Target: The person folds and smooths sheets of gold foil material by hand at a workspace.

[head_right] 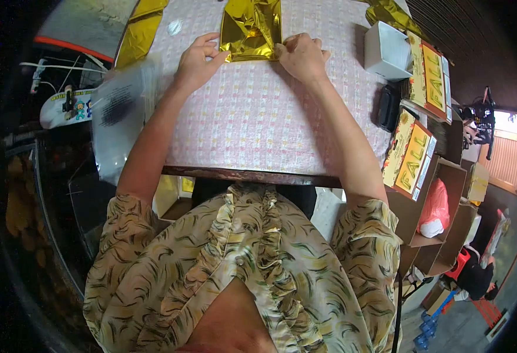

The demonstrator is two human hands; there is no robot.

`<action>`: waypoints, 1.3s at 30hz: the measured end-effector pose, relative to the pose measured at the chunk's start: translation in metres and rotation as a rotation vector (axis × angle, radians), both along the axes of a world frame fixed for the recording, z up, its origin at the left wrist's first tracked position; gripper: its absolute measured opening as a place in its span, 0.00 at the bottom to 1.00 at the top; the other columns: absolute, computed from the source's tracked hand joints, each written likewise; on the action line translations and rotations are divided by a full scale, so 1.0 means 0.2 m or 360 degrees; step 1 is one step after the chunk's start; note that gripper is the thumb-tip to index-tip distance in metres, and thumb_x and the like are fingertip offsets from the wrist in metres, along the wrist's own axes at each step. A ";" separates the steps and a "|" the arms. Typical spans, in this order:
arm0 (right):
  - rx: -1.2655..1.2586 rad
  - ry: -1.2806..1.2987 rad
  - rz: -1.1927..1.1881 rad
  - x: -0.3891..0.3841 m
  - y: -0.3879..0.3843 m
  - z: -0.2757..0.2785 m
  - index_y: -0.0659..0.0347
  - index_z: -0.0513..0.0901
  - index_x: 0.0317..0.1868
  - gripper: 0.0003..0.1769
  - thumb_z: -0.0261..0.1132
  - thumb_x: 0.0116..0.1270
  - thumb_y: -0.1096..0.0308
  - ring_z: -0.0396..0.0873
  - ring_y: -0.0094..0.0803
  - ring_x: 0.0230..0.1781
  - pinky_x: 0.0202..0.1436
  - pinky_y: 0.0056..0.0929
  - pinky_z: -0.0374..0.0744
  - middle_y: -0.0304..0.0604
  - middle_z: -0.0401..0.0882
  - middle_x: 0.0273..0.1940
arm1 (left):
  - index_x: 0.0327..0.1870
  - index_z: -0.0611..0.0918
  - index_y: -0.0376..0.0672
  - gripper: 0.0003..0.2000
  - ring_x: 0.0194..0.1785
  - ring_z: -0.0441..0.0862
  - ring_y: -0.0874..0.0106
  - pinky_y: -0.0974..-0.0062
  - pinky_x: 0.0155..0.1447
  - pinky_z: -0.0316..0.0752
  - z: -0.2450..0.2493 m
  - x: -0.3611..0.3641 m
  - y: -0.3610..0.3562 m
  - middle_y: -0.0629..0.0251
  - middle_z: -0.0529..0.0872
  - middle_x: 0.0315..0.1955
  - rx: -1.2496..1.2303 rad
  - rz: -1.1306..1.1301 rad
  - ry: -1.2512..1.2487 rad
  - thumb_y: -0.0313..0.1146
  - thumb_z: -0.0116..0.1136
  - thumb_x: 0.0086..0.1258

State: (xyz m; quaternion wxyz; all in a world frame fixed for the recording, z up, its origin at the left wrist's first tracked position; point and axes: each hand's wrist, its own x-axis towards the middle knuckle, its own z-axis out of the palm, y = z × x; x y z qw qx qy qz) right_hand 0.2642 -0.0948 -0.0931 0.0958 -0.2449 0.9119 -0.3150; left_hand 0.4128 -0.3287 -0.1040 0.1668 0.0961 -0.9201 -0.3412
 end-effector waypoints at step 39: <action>0.0315 0.0880 0.0264 0.13 -0.30 -0.13 0.63 0.58 0.83 0.42 0.40 0.84 0.38 0.48 0.49 0.86 0.86 0.52 0.46 0.55 0.53 0.84 | 0.65 0.83 0.45 0.25 0.63 0.84 0.58 0.68 0.63 0.80 0.15 0.03 0.02 0.53 0.78 0.70 -0.0017 0.0093 -0.0194 0.38 0.74 0.67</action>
